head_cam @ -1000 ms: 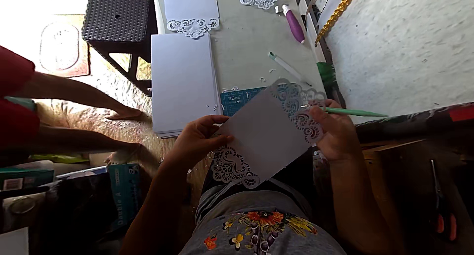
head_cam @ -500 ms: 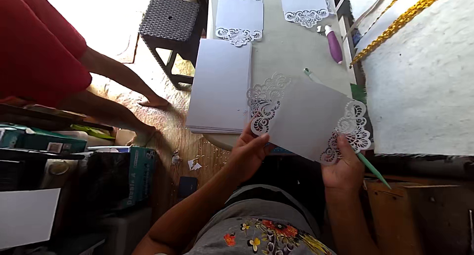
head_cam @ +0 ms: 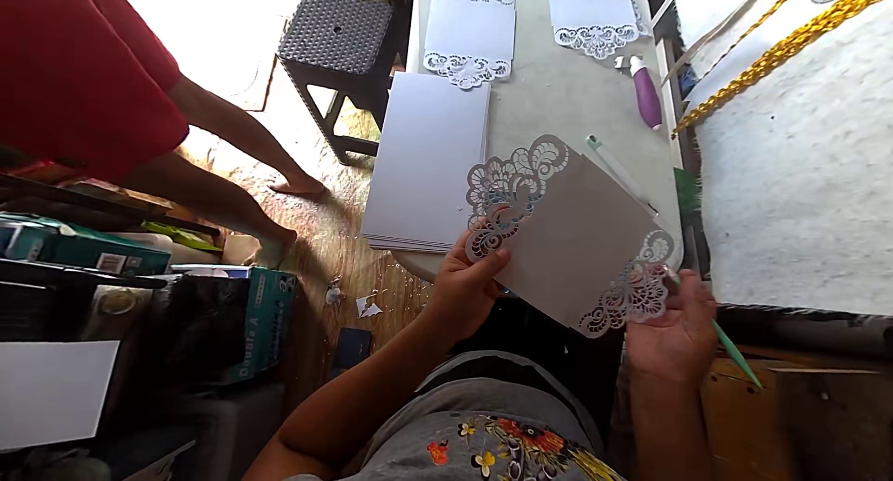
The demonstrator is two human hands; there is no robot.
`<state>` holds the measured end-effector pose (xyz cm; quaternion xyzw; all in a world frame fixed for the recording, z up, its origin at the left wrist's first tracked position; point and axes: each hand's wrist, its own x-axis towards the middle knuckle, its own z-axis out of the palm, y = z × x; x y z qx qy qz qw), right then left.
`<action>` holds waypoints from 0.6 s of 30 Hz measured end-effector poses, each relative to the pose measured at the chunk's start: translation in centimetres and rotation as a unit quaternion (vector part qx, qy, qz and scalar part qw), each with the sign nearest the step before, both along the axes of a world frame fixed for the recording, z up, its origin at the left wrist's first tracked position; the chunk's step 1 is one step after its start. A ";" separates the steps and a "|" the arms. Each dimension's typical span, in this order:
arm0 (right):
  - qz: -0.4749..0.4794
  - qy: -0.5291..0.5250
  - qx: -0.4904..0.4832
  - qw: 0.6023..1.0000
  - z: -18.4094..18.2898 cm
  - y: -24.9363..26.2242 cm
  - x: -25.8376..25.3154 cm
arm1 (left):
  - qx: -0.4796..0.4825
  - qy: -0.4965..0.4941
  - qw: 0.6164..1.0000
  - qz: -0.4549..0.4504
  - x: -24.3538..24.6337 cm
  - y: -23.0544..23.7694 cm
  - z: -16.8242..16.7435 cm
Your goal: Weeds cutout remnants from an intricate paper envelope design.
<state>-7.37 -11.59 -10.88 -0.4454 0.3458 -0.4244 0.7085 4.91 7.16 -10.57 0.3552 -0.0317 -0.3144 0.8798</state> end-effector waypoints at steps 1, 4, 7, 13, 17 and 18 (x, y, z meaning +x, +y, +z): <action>-0.004 0.022 -0.051 0.998 0.0 -0.9 -0.4 | 0.003 -0.002 1.000 -0.009 0.1 0.2 0.0; 0.011 0.081 -0.207 0.975 0.6 -3.2 -1.7 | 0.014 -0.012 0.999 -0.042 0.3 0.8 0.1; 0.109 0.117 -0.296 0.942 2.4 -3.9 -2.4 | 0.043 -0.031 0.995 -0.083 0.3 1.1 0.4; 0.260 0.135 -0.281 0.914 5.5 -2.0 -0.2 | 0.105 -0.114 0.973 -0.169 0.1 0.8 1.6; 0.269 0.113 -0.251 0.923 6.3 -1.4 0.6 | 0.132 -0.113 0.973 -0.148 -0.6 0.3 2.9; 0.267 0.108 -0.248 0.925 6.4 -1.3 0.6 | 0.138 -0.104 0.975 -0.137 -0.8 0.1 3.2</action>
